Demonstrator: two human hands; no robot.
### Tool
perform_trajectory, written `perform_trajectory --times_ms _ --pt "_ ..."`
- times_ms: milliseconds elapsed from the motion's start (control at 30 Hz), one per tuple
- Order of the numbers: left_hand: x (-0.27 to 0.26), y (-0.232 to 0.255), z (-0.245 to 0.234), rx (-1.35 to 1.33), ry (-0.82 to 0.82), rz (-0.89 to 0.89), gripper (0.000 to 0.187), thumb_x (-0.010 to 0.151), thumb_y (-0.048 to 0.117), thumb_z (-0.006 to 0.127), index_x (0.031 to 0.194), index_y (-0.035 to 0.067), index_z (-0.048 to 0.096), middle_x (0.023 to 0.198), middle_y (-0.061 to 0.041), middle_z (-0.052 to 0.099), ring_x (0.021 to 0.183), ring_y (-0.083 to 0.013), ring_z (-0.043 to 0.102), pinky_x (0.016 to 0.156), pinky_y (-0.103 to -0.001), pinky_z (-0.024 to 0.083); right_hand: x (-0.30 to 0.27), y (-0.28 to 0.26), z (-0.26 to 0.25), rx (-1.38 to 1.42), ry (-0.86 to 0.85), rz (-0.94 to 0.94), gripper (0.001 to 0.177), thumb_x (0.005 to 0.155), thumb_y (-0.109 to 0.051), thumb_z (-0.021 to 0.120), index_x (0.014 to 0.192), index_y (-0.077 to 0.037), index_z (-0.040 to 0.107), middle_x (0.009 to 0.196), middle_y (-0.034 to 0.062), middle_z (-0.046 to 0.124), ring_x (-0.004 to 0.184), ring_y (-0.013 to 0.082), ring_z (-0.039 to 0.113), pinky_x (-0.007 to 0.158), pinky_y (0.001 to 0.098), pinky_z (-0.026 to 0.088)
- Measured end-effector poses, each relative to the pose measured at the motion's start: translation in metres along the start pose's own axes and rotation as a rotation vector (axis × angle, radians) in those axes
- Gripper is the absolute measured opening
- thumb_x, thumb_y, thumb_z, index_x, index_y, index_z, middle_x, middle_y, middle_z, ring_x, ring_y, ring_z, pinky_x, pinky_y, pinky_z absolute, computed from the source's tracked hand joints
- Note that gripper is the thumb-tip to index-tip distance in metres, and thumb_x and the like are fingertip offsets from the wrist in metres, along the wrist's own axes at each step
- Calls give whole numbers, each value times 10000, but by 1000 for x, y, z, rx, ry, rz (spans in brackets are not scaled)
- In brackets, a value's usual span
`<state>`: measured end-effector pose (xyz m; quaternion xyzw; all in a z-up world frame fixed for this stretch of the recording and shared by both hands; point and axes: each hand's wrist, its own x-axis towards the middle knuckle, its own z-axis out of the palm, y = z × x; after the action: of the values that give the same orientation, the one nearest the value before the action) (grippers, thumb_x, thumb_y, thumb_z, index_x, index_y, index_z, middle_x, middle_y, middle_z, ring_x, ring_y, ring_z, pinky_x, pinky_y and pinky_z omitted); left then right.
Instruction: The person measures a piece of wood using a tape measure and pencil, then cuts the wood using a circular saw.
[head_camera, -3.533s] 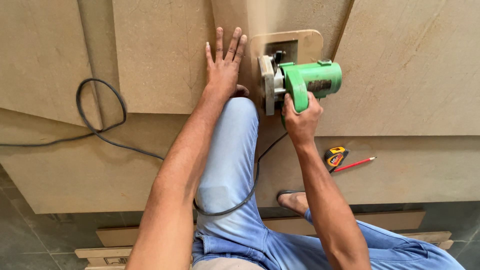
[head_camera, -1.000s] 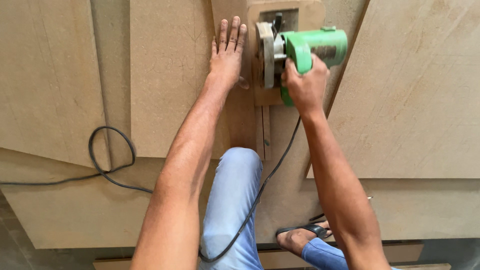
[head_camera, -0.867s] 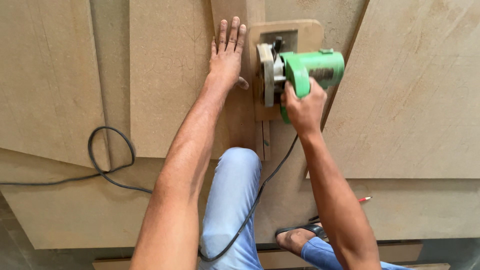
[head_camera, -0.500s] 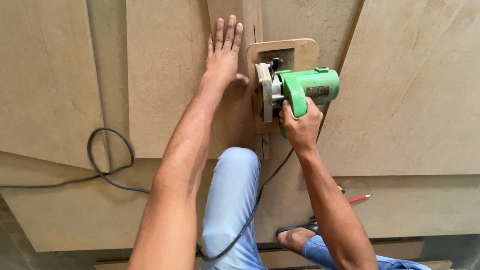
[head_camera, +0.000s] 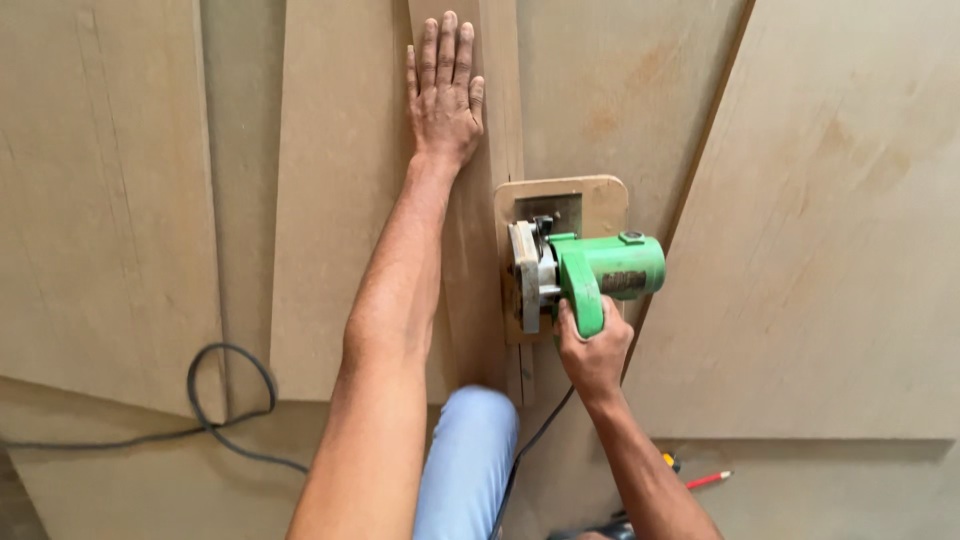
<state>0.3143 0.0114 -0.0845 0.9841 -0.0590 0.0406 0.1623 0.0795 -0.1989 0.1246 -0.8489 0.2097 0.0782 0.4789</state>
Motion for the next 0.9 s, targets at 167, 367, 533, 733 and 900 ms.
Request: perform_trajectory --times_ms 167,367,533,733,900 --pt "43 -5 -4 -15 -1 -37 651 1115 311 458 1694 214 175 1756 -14 67 1625 -236 31 1344 -463 26 41 -24 9 13 -3 13 183 923 -132 742 967 31 671 667 62 691 586 120 681 530 276 535" --pt "48 -1 -12 -76 12 -54 639 1094 313 439 1677 217 197 1754 -9 90 1632 -215 36 1351 -463 23 89 -41 21 -10 -12 -12 185 937 -142 733 972 29 673 667 68 696 584 124 686 527 274 540" --pt "47 2 -24 -92 -76 -88 651 1078 317 437 1674 207 202 1748 -26 109 1620 -229 48 1339 -469 37 126 -34 31 16 -116 -3 162 976 -164 665 1011 -7 646 709 61 701 545 118 687 438 258 566" --pt "45 1 -20 -62 -61 -76 640 1094 317 417 1678 238 169 1751 7 74 1628 -212 32 1347 -466 40 191 -52 51 4 -70 -84 153 999 -151 669 993 0 649 713 72 688 578 121 680 470 259 580" --pt "46 -2 -14 -34 -66 -52 641 1138 310 409 1692 247 93 1761 11 35 1633 -209 8 1357 -472 35 240 -76 64 47 -57 -136 140 1021 -127 678 980 4 650 727 72 691 588 121 694 495 259 613"
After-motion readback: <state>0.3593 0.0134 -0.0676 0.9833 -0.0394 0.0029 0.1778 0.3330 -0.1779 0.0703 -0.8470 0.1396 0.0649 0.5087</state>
